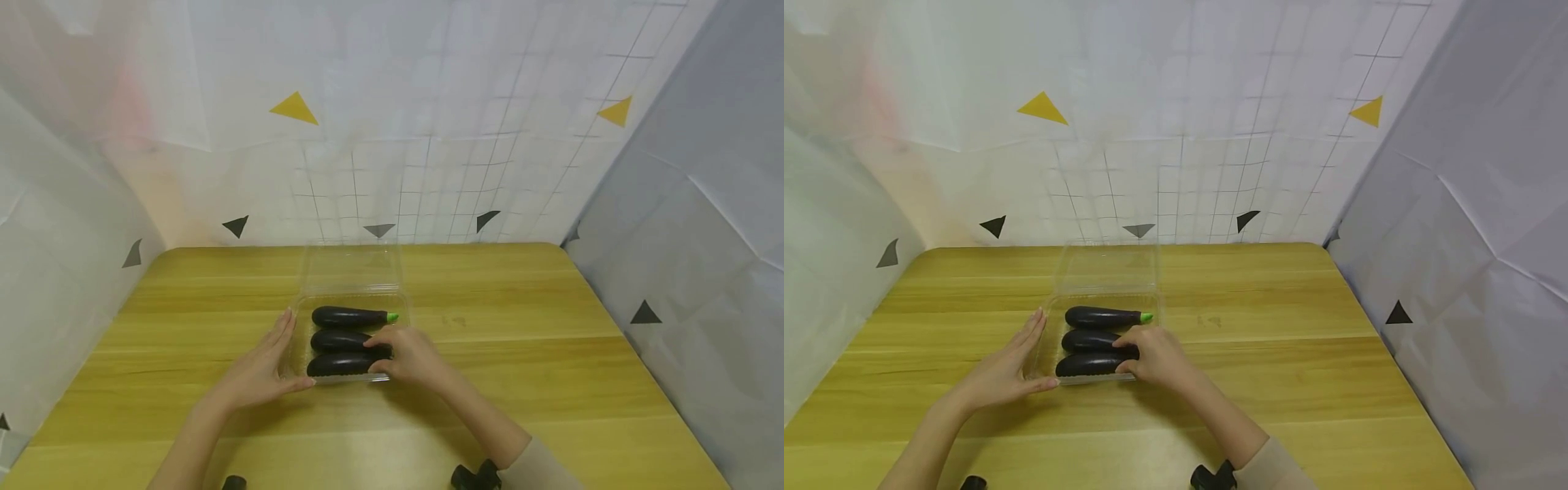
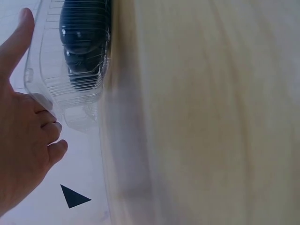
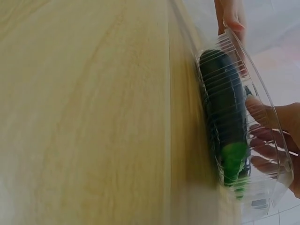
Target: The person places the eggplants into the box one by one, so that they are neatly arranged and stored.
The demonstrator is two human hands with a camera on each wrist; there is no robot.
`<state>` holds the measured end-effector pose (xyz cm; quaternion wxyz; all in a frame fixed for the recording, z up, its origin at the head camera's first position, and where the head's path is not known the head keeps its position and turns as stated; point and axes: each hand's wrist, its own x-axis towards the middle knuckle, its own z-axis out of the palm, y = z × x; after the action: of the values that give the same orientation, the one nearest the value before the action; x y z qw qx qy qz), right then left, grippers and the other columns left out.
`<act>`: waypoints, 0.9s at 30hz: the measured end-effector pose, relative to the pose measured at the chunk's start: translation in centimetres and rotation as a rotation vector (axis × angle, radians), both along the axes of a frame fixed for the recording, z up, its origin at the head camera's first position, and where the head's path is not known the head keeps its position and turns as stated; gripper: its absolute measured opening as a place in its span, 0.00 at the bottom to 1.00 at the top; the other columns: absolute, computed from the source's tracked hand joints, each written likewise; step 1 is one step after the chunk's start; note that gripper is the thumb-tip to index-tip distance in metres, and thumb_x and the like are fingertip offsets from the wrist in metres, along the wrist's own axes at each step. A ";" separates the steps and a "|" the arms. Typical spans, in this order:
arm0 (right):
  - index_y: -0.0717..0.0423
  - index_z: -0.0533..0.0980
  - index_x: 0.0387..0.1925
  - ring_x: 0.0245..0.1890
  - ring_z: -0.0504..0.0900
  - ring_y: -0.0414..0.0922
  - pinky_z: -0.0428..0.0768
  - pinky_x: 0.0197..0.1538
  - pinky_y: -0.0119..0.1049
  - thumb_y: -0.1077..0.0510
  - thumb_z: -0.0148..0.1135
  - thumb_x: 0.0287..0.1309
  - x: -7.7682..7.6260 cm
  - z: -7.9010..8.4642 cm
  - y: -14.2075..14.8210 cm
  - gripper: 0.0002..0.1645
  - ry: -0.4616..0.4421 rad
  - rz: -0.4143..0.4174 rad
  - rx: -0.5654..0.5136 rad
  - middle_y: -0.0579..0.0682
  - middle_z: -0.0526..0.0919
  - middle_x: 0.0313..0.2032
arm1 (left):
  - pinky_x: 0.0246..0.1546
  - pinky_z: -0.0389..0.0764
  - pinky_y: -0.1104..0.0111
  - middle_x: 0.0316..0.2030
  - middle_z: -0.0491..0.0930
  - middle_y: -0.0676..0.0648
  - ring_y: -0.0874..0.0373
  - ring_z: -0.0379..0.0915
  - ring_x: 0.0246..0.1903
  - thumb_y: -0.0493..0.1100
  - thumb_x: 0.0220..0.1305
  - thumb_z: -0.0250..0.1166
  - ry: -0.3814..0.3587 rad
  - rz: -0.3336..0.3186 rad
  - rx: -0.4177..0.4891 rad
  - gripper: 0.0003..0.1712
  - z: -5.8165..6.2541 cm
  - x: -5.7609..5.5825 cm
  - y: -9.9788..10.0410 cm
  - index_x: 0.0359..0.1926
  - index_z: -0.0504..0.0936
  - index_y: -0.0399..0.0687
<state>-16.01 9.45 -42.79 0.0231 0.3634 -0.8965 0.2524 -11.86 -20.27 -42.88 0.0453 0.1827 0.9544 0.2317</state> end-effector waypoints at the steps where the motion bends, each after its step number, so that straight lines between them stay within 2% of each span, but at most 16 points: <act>1: 0.50 0.84 0.45 0.42 0.83 0.42 0.81 0.42 0.34 0.49 0.76 0.46 0.0 0.0 0.1 0.22 -0.008 -0.012 -0.015 0.44 0.86 0.41 | 0.58 0.65 0.40 0.75 0.33 0.41 0.40 0.39 0.72 0.74 0.51 0.62 0.000 -0.002 0.000 0.68 0.0 0.0 0.0 0.76 0.35 0.46; 7: 0.51 0.84 0.41 0.34 0.83 0.39 0.80 0.34 0.28 0.50 0.76 0.45 -0.4 0.0 0.6 0.19 0.003 -0.091 -0.140 0.43 0.86 0.35 | 0.64 0.54 0.42 0.75 0.32 0.42 0.42 0.33 0.73 0.72 0.51 0.64 0.000 -0.016 0.006 0.68 0.1 -0.1 -0.1 0.76 0.35 0.45; 10: 0.52 0.84 0.41 0.34 0.83 0.39 0.80 0.34 0.28 0.51 0.77 0.45 -0.6 0.1 1.1 0.19 0.018 -0.118 -0.194 0.43 0.86 0.34 | 0.67 0.48 0.43 0.75 0.32 0.42 0.42 0.30 0.73 0.72 0.52 0.65 -0.006 -0.024 0.017 0.68 0.1 -0.2 -0.2 0.76 0.36 0.43; 14: 0.53 0.84 0.43 0.36 0.84 0.44 0.82 0.35 0.31 0.53 0.77 0.44 -1.1 0.4 1.8 0.21 -0.014 -0.132 -0.257 0.47 0.86 0.35 | 0.67 0.45 0.43 0.75 0.32 0.42 0.41 0.30 0.73 0.69 0.55 0.64 -0.009 -0.032 0.039 0.65 0.2 -0.3 -0.3 0.76 0.38 0.41; 19: 0.54 0.83 0.45 0.39 0.83 0.48 0.83 0.38 0.35 0.56 0.77 0.45 -1.7 0.7 2.6 0.22 -0.080 -0.151 -0.296 0.48 0.86 0.36 | 0.66 0.45 0.41 0.75 0.34 0.44 0.40 0.33 0.73 0.65 0.61 0.61 -0.014 -0.014 0.087 0.57 0.6 -0.5 -0.5 0.76 0.40 0.42; 22: 0.55 0.83 0.45 0.39 0.83 0.49 0.83 0.38 0.36 0.58 0.76 0.46 -1.9 1.0 3.0 0.21 -0.087 -0.150 -0.310 0.50 0.86 0.36 | 0.66 0.47 0.40 0.75 0.36 0.45 0.41 0.35 0.73 0.66 0.62 0.59 -0.012 0.007 0.094 0.55 0.8 -0.6 -0.6 0.76 0.42 0.44; 27: 0.55 0.83 0.44 0.37 0.83 0.49 0.82 0.36 0.31 0.58 0.77 0.45 -2.3 1.2 3.4 0.21 -0.077 -0.149 -0.328 0.50 0.86 0.36 | 0.65 0.50 0.40 0.75 0.41 0.43 0.39 0.39 0.72 0.62 0.64 0.60 0.016 0.017 0.083 0.53 1.0 -0.9 -0.6 0.76 0.44 0.45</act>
<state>-18.28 12.81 -41.56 0.0663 0.2774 -0.8680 0.4065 -12.77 -20.91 -41.93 0.0280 0.1782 0.9459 0.2698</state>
